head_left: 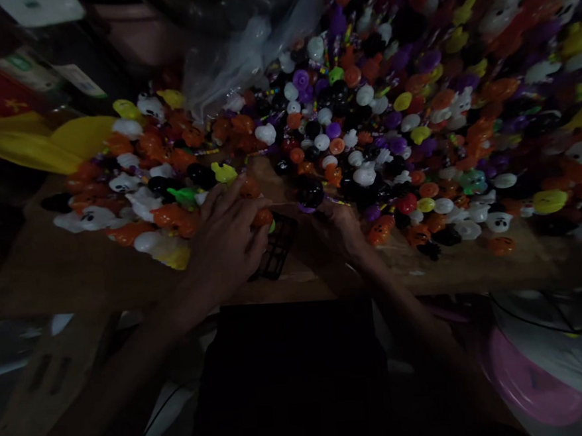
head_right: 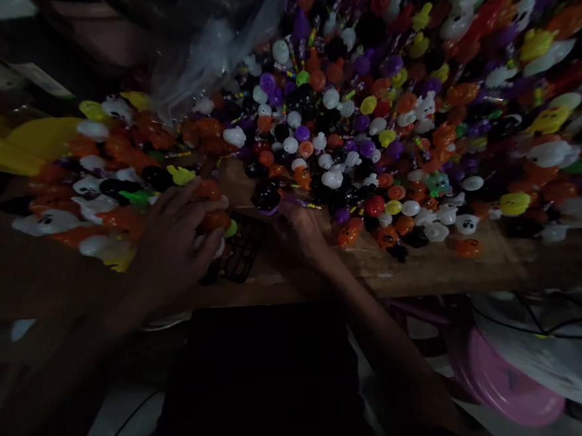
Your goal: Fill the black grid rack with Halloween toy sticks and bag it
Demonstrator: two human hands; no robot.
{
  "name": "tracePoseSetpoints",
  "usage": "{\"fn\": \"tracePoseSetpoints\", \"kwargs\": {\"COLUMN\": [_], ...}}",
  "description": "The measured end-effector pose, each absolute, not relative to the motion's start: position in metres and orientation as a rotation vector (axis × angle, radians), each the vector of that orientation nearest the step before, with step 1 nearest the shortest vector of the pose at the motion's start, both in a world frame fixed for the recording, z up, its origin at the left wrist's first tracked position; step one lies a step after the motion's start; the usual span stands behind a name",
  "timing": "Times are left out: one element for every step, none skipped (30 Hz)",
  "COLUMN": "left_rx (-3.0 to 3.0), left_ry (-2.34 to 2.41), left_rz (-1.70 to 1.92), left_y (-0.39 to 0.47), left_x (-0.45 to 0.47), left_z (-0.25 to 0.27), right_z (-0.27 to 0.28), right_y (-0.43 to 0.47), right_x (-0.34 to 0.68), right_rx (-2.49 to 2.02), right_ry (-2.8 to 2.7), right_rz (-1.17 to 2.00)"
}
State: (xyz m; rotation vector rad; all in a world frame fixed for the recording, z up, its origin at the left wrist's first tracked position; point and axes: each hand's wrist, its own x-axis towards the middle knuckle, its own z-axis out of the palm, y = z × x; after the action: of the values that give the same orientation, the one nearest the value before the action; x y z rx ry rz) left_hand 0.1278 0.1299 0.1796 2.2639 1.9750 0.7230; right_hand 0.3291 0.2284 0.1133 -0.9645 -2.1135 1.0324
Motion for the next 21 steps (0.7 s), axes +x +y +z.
{"fn": "tracePoseSetpoints", "kwargs": {"left_rx": [2.278, 2.294, 2.31, 2.32, 2.323, 2.318, 2.31, 2.302, 2.298, 2.302, 2.317, 2.334, 2.347, 2.357, 2.363, 2.365, 2.371, 2.382, 2.39, 2.401, 2.396], "left_ry": [1.964, 1.954, 1.944, 1.937, 1.935, 1.937, 1.939, 1.941, 1.94, 1.939, 1.934, 1.931, 1.932, 1.934, 1.94, 1.951, 1.96, 1.977, 1.991, 2.003, 2.018], "left_rz": [0.735, 0.752, 0.765, 0.771, 0.766, 0.747, 0.715, 0.683, 0.66, 0.65, 0.654, 0.669, 0.689, 0.708, 0.723, 0.734, 0.746, 0.766, 0.782, 0.823, 0.849], "left_y": [0.129, 0.129, 0.128, 0.128, 0.127, 0.127, 0.127, 0.128, 0.128, 0.129, 0.129, 0.129, 0.129, 0.128, 0.126, 0.125, 0.124, 0.124, 0.125, 0.127, 0.129], "left_x": [0.127, 0.127, 0.127, 0.127, 0.127, 0.127, 0.127, 0.126, 0.126, 0.126, 0.126, 0.126, 0.126, 0.127, 0.128, 0.13, 0.132, 0.134, 0.136, 0.138, 0.139], "left_z": [0.18, 0.18, 0.18, 0.18, 0.181, 0.181, 0.182, 0.182, 0.183, 0.183, 0.182, 0.182, 0.181, 0.18, 0.179, 0.178, 0.176, 0.174, 0.172, 0.171, 0.171], "right_z": [0.113, 0.111, 0.109, 0.107, 0.104, 0.102, 0.1, 0.098, 0.097, 0.095, 0.094, 0.094, 0.094, 0.094, 0.095, 0.096, 0.096, 0.095, 0.093, 0.091, 0.088], "right_y": [0.228, 0.228, 0.228, 0.228, 0.228, 0.228, 0.228, 0.228, 0.228, 0.227, 0.227, 0.226, 0.225, 0.224, 0.223, 0.222, 0.221, 0.222, 0.224, 0.226, 0.229], "right_x": [0.322, 0.315, 0.307, 0.3, 0.294, 0.289, 0.285, 0.282, 0.281, 0.28, 0.279, 0.28, 0.28, 0.282, 0.283, 0.285, 0.287, 0.289, 0.291, 0.292, 0.293], "right_rx": [-0.966, -0.97, -0.977, -0.981, -0.981, -0.977, -0.968, -0.958, -0.952, -0.952, -0.964, -0.986, -1.015, -1.052, -1.083, -1.107, -1.13, -1.118, -1.112, -1.122, -1.147], "right_ry": [-2.052, -1.99, -1.937, -1.897, -1.868, -1.841, -1.817, -1.806, -1.806, -1.821, -1.85, -1.881, -1.901, -1.902, -1.887, -1.868, -1.83, -1.803, -1.772, -1.784, -1.792], "right_rz": [1.092, 1.154, 1.208, 1.253, 1.292, 1.325, 1.354, 1.382, 1.403, 1.407, 1.384, 1.342, 1.292, 1.242, 1.204, 1.198, 1.2, 1.232, 1.258, 1.262, 1.235]}}
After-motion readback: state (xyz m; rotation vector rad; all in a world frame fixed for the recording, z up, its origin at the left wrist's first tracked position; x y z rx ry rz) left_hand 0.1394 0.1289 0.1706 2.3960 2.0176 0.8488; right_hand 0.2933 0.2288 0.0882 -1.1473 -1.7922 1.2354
